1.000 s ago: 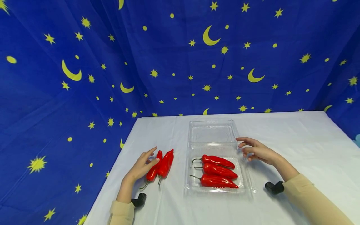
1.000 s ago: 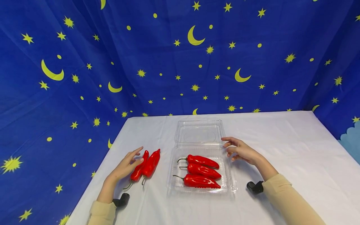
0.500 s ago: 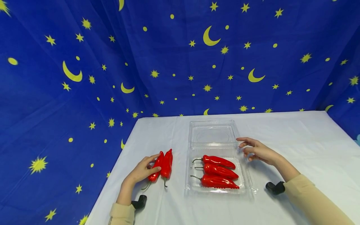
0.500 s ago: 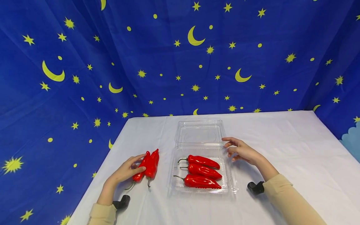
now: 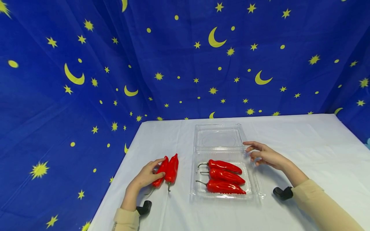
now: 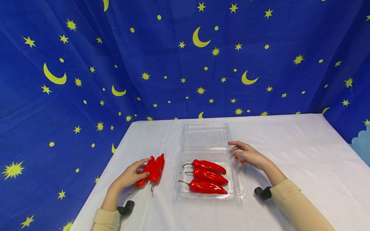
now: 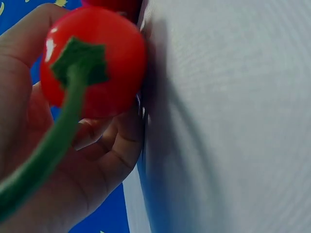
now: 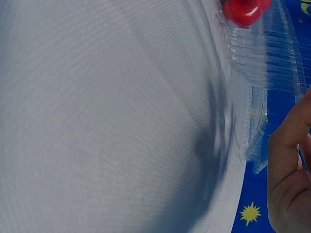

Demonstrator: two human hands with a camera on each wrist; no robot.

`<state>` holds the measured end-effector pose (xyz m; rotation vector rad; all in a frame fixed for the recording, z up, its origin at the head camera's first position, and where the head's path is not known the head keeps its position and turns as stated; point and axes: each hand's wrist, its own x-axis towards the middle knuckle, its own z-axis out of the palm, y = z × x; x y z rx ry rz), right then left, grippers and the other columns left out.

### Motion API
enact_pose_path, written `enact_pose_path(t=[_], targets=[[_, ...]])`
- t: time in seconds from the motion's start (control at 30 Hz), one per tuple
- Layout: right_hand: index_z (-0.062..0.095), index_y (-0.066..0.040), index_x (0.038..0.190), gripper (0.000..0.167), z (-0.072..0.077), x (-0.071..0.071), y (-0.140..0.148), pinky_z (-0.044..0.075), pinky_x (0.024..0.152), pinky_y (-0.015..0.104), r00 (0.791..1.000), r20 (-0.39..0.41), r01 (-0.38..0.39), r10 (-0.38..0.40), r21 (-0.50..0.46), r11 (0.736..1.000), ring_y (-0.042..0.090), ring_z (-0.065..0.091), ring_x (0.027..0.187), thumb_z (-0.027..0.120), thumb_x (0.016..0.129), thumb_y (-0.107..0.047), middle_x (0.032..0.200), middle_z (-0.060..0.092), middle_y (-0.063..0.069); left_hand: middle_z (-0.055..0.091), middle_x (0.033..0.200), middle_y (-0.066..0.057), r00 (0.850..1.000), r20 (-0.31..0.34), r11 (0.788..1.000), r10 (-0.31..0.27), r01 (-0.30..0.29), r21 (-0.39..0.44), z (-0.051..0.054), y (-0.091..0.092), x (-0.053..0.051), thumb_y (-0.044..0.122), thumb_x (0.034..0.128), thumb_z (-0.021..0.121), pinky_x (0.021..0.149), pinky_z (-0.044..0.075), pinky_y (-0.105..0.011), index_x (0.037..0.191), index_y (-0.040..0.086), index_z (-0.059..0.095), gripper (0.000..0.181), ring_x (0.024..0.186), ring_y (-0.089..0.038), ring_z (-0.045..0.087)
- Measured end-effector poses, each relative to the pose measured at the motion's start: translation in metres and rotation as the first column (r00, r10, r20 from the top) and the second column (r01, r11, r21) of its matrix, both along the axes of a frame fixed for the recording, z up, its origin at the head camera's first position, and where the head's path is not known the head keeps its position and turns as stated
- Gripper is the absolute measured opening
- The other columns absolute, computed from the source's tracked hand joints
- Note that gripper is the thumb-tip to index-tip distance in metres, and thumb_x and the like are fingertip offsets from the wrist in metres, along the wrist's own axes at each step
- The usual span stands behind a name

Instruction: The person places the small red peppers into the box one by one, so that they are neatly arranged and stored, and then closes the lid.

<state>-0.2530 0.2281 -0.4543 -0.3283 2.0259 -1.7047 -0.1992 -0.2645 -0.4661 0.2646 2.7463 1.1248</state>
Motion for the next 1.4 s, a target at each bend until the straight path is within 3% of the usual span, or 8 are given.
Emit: enact_pose_path(t=[0.23, 0.43, 0.57, 0.8, 0.97, 1.07, 1.27, 1.4], targets=[[0.024, 0.003, 0.144, 0.060, 0.000, 0.000, 0.000, 0.052, 0.059, 0.027, 1.000, 0.001, -0.004, 0.004, -0.007, 1.000, 0.018, 0.054, 0.073, 0.053, 0.092, -0.005, 0.118, 0.040, 0.023, 0.054, 0.113, -0.012, 0.999, -0.042, 0.999, 0.030, -0.029, 0.043, 0.006, -0.006, -0.001, 0.016, 0.0875, 0.065, 0.068, 0.053, -0.035, 0.138, 0.018, 0.049, 0.053, 0.090, -0.025, 0.055], [0.024, 0.003, 0.144, 0.060, -0.001, 0.000, 0.000, 0.052, 0.059, 0.028, 1.000, 0.001, -0.003, 0.003, -0.008, 1.000, 0.018, 0.054, 0.074, 0.053, 0.092, -0.005, 0.118, 0.040, 0.023, 0.050, 0.123, -0.017, 0.998, -0.042, 0.990, 0.055, -0.049, 0.134, 0.026, -0.013, -0.004, 0.018, 0.0902, 0.063, 0.065, 0.054, -0.035, 0.142, 0.022, 0.043, 0.056, 0.096, -0.030, 0.053], [0.024, 0.003, 0.144, 0.061, -0.001, -0.001, -0.001, 0.052, 0.059, 0.028, 1.000, -0.001, -0.004, 0.004, -0.008, 1.000, 0.018, 0.054, 0.074, 0.054, 0.092, -0.006, 0.117, 0.040, 0.022, 0.045, 0.129, -0.020, 0.998, -0.032, 0.971, 0.049, -0.040, 0.234, 0.041, -0.014, -0.008, 0.015, 0.0920, 0.059, 0.066, 0.054, -0.034, 0.144, 0.022, 0.039, 0.056, 0.100, -0.031, 0.051], [0.025, 0.004, 0.144, 0.060, -0.001, -0.002, -0.001, 0.052, 0.057, 0.028, 1.000, 0.007, -0.005, 0.005, -0.014, 1.000, 0.018, 0.054, 0.072, 0.053, 0.091, -0.004, 0.117, 0.040, 0.023, 0.041, 0.133, -0.022, 0.995, -0.098, 0.910, -0.033, 0.071, 0.409, 0.067, -0.004, -0.012, 0.011, 0.0928, 0.055, 0.073, 0.053, -0.039, 0.146, 0.016, 0.037, 0.056, 0.104, -0.036, 0.051], [0.024, 0.005, 0.144, 0.060, 0.000, -0.001, 0.000, 0.051, 0.058, 0.027, 1.000, 0.004, -0.013, 0.013, -0.020, 1.000, 0.017, 0.054, 0.072, 0.053, 0.092, -0.005, 0.118, 0.040, 0.023, 0.044, 0.131, -0.019, 0.986, -0.146, 0.892, -0.084, 0.139, 0.430, 0.077, 0.010, -0.017, 0.016, 0.0905, 0.054, 0.075, 0.052, -0.039, 0.143, 0.020, 0.041, 0.055, 0.103, -0.034, 0.051], [0.024, 0.005, 0.144, 0.060, -0.001, 0.000, 0.001, 0.051, 0.057, 0.027, 1.000, 0.003, -0.017, 0.017, -0.024, 1.000, 0.016, 0.054, 0.071, 0.053, 0.092, -0.005, 0.118, 0.039, 0.024, 0.044, 0.130, -0.020, 0.974, -0.180, 0.870, -0.138, 0.206, 0.447, 0.080, 0.019, -0.019, 0.018, 0.0893, 0.053, 0.075, 0.051, -0.041, 0.143, 0.018, 0.041, 0.055, 0.104, -0.035, 0.051], [0.023, 0.005, 0.144, 0.060, 0.000, 0.000, 0.001, 0.052, 0.057, 0.027, 1.000, 0.009, -0.018, 0.018, -0.025, 1.000, 0.016, 0.054, 0.071, 0.052, 0.092, -0.004, 0.118, 0.038, 0.026, 0.044, 0.129, -0.018, 0.961, -0.163, 0.835, -0.225, 0.276, 0.476, 0.089, 0.037, -0.023, 0.023, 0.0889, 0.053, 0.071, 0.052, -0.043, 0.144, 0.020, 0.041, 0.056, 0.105, -0.037, 0.053], [0.024, 0.005, 0.144, 0.059, 0.001, 0.000, 0.000, 0.052, 0.057, 0.027, 1.000, 0.009, -0.009, 0.009, -0.018, 1.000, 0.017, 0.054, 0.071, 0.051, 0.092, -0.003, 0.118, 0.039, 0.026, 0.043, 0.129, -0.019, 0.944, -0.172, 0.808, -0.283, 0.331, 0.487, 0.095, 0.053, -0.030, 0.024, 0.0892, 0.054, 0.068, 0.053, -0.044, 0.143, 0.019, 0.041, 0.056, 0.102, -0.037, 0.055]])
